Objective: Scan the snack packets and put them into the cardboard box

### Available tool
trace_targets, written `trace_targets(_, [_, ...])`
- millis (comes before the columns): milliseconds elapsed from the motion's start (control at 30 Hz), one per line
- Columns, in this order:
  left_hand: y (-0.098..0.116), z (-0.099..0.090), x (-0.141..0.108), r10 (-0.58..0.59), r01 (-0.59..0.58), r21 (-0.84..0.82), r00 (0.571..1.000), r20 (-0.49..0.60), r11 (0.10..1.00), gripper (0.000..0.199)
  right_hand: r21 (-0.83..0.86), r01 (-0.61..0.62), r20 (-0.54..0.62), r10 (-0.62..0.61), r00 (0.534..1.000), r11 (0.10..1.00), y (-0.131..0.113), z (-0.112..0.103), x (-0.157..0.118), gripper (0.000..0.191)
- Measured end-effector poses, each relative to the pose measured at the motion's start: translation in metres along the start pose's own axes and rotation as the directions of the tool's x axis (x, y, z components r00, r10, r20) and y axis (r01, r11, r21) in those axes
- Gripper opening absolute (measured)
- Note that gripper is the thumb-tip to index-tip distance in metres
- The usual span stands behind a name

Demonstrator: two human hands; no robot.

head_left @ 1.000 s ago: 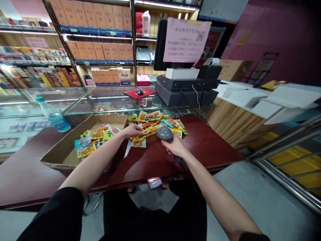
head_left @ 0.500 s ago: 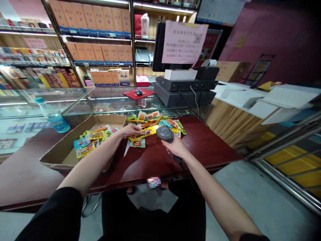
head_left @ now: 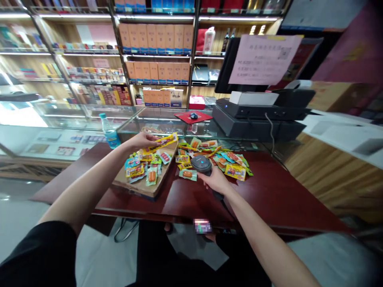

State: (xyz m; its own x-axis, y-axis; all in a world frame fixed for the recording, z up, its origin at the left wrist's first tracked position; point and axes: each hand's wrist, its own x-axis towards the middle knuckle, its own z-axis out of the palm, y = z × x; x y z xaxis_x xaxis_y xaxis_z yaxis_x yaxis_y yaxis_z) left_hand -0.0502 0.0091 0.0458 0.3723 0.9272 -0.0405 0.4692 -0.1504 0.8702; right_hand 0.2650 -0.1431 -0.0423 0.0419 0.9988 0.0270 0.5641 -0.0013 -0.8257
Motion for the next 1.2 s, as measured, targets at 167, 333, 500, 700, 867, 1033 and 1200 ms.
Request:
trace_targets(167, [-0.03, -0.052, -0.04, -0.092, 0.072, -0.127, 0.983, -0.159, 0.989, 0.053, 0.005, 0.053, 0.069, -0.053, 0.996, 0.999, -0.01, 0.022, 0.016, 0.027])
trace_targets(333, [-0.032, -0.045, -0.045, -0.112, 0.094, -0.111, 0.98, -0.162, 0.989, 0.05, -0.001, 0.086, 0.094, -0.086, 0.992, 0.996, -0.015, 0.027, 0.019, 0.027])
trace_targets(500, [-0.015, 0.011, -0.01, -0.027, 0.027, -0.038, 1.0, -0.012, 0.999, 0.051, -0.002, 0.042, 0.033, -0.042, 0.999, 0.999, -0.011, 0.005, 0.008, 0.022])
trace_targets(700, [0.017, 0.109, 0.041, 0.13, -0.151, 0.078, 0.966, 0.222, 0.985, 0.042, -0.024, -0.034, -0.089, 0.032, 0.995, 0.999, 0.007, -0.03, -0.014, 0.017])
trace_targets(867, [0.033, 0.176, 0.07, 0.181, -0.266, 0.306, 0.943, 0.278, 0.914, 0.032, -0.062, -0.103, -0.167, 0.091, 0.982, 0.993, 0.024, -0.055, -0.032, 0.018])
trace_targets(1033, [0.014, 0.206, 0.083, 0.132, -0.281, 0.431, 0.93, 0.343, 0.857, 0.03, -0.043, -0.112, -0.186, 0.102, 0.977, 0.993, 0.041, -0.069, -0.045, 0.018])
trace_targets(1200, [-0.01, 0.198, 0.078, -0.006, -0.213, 0.37, 0.859, 0.511, 0.904, 0.053, -0.003, -0.136, -0.182, 0.133, 0.974, 0.991, 0.055, -0.065, -0.049, 0.02])
